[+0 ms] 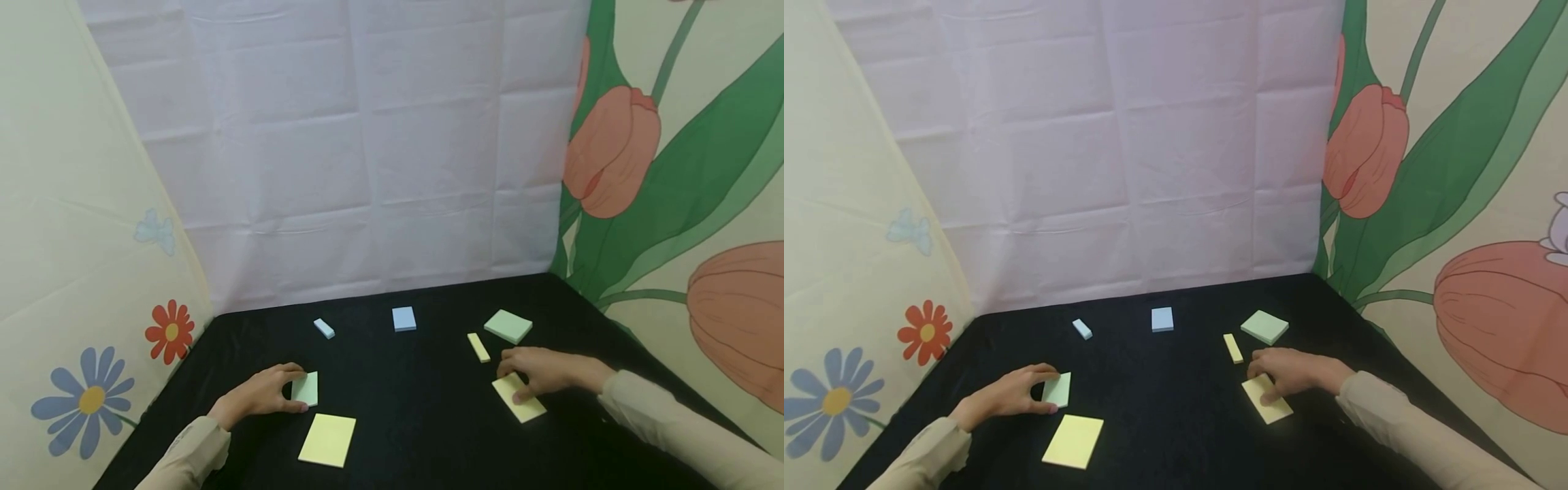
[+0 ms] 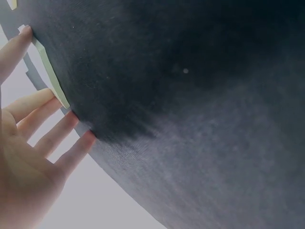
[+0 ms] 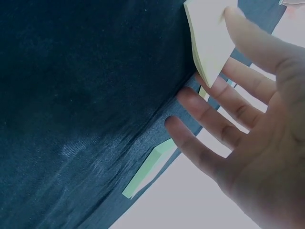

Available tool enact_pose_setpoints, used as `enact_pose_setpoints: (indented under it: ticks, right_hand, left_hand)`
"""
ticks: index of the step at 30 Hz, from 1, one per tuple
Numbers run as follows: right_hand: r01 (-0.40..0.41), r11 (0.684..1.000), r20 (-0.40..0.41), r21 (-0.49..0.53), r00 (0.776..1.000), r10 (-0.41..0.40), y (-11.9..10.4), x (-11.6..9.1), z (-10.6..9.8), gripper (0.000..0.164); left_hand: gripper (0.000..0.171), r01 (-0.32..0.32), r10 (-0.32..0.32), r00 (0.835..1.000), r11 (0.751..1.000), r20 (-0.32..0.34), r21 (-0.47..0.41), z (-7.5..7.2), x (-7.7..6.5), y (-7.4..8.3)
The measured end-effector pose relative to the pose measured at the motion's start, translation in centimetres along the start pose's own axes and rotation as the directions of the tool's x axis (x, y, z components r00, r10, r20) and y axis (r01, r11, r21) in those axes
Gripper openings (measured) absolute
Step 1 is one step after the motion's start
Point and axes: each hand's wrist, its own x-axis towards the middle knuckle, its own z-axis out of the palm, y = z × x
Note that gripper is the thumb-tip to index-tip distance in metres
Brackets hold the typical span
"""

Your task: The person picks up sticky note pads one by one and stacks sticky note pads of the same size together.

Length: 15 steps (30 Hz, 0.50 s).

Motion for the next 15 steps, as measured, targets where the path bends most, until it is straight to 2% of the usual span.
enact_pose_setpoints:
  ticks: [4, 8, 15]
  right_hand:
    - [0.034, 0.999, -0.024, 0.008, 0.999, -0.033, 0.3, 0.0, 0.22, 0.025]
    - [0.09, 0.996, -0.088, -0.001, 0.992, -0.089, 0.44, -0.02, 0.48, 0.011]
    - [0.093, 0.996, -0.14, 0.003, 0.986, -0.092, 0.22, 0.14, 0.43, 0.019]
  left_hand:
    - [0.072, 0.011, -0.011, 1.0, 1.0, 0.004, -0.002, 0.03, 0.03, -0.01]
    - [0.072, 0.014, -0.014, 1.0, 1.0, 0.006, 0.0, 0.04, 0.02, 0.04]
    - [0.072, 0.015, -0.015, 1.0, 1.0, 0.012, -0.004, -0.04, 0.13, 0.11]
